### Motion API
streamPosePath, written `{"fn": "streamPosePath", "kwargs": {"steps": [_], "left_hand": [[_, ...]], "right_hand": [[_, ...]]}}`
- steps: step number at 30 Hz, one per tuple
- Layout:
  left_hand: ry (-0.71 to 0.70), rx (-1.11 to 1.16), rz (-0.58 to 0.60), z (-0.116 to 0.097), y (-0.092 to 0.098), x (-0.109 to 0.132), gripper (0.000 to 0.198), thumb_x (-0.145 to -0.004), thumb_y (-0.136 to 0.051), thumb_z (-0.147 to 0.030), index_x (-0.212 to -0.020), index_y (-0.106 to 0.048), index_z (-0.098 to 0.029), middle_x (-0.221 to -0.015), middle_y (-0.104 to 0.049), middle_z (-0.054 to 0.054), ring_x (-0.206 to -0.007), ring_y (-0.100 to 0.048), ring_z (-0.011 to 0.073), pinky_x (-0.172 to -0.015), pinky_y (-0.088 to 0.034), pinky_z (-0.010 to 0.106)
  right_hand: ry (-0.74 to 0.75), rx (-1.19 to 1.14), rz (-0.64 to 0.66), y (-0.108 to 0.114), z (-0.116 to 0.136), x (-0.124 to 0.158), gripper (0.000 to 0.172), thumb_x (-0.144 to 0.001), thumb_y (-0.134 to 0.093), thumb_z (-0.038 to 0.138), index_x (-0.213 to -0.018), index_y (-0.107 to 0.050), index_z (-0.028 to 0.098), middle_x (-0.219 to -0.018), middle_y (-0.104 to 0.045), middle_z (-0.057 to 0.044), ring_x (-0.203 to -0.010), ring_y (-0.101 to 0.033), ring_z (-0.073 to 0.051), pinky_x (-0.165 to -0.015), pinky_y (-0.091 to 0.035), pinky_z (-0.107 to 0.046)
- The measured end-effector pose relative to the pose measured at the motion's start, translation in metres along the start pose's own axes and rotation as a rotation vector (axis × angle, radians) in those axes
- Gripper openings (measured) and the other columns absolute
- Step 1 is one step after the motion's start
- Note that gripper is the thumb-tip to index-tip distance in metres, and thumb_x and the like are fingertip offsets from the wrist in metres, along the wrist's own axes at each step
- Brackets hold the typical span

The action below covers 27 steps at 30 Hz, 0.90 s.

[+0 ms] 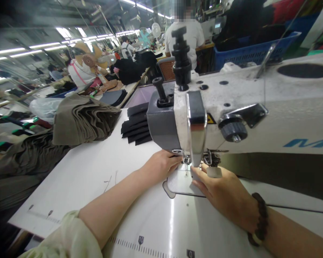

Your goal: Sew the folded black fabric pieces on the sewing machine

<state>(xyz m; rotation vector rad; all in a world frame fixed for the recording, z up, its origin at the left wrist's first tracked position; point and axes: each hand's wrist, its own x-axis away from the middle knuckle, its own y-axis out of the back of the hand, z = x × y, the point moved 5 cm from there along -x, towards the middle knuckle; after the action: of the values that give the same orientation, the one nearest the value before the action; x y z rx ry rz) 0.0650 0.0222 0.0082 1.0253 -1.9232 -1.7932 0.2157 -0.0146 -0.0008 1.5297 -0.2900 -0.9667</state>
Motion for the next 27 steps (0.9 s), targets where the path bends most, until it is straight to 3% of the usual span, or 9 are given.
{"fn": "streamPosePath", "kwargs": {"steps": [8,12,17,22,27], "left_hand": [[0.028,-0.048,0.067,-0.005,0.007,0.001,0.019,-0.091,-0.050,-0.022,-0.101,-0.063,-0.013,-0.097,-0.062,0.008,-0.093,-0.057,0.0216,-0.079,-0.052,0.033],[0.063,-0.053,0.210,-0.034,0.013,0.013,0.023,-0.091,-0.051,-0.030,-0.089,-0.063,-0.011,-0.087,-0.060,0.008,-0.082,-0.056,0.0219,-0.072,-0.051,0.034],[-0.074,0.026,0.293,-0.069,0.016,0.024,0.023,-0.092,-0.049,-0.030,-0.089,-0.061,-0.011,-0.091,-0.058,0.008,-0.086,-0.053,0.0207,-0.074,-0.050,0.031],[-0.158,0.036,0.326,-0.071,0.018,0.025,0.016,-0.091,-0.047,-0.018,-0.088,-0.061,-0.009,-0.093,-0.058,0.009,-0.086,-0.052,0.0201,-0.077,-0.049,0.030],[-0.181,0.077,0.381,-0.072,0.018,0.026,0.012,-0.086,-0.049,-0.010,-0.083,-0.060,-0.007,-0.084,-0.057,0.009,-0.084,-0.053,0.0199,-0.077,-0.050,0.029]], "right_hand": [[-0.004,-0.029,-0.003,0.006,0.003,-0.002,0.032,-0.093,-0.036,0.030,-0.106,-0.063,0.016,-0.094,-0.067,-0.009,-0.077,-0.064,-0.017,-0.068,-0.053,-0.028],[0.017,-0.091,-0.030,0.012,0.003,-0.002,0.034,-0.095,-0.033,0.029,-0.100,-0.064,0.017,-0.089,-0.067,-0.008,-0.070,-0.064,-0.015,-0.063,-0.051,-0.025],[0.081,-0.230,-0.005,0.021,0.008,-0.002,0.033,-0.094,-0.033,0.026,-0.093,-0.064,0.017,-0.078,-0.064,-0.006,-0.063,-0.059,-0.012,-0.056,-0.045,-0.023],[0.187,-0.230,0.040,0.028,0.020,0.000,0.038,-0.096,-0.033,0.029,-0.074,-0.063,0.018,-0.062,-0.055,-0.001,-0.054,-0.051,-0.011,-0.048,-0.035,-0.026],[0.201,-0.207,0.004,0.032,0.030,0.002,0.045,-0.098,-0.026,0.030,-0.071,-0.061,0.020,-0.058,-0.051,0.001,-0.053,-0.047,-0.010,-0.051,-0.032,-0.027]]}}
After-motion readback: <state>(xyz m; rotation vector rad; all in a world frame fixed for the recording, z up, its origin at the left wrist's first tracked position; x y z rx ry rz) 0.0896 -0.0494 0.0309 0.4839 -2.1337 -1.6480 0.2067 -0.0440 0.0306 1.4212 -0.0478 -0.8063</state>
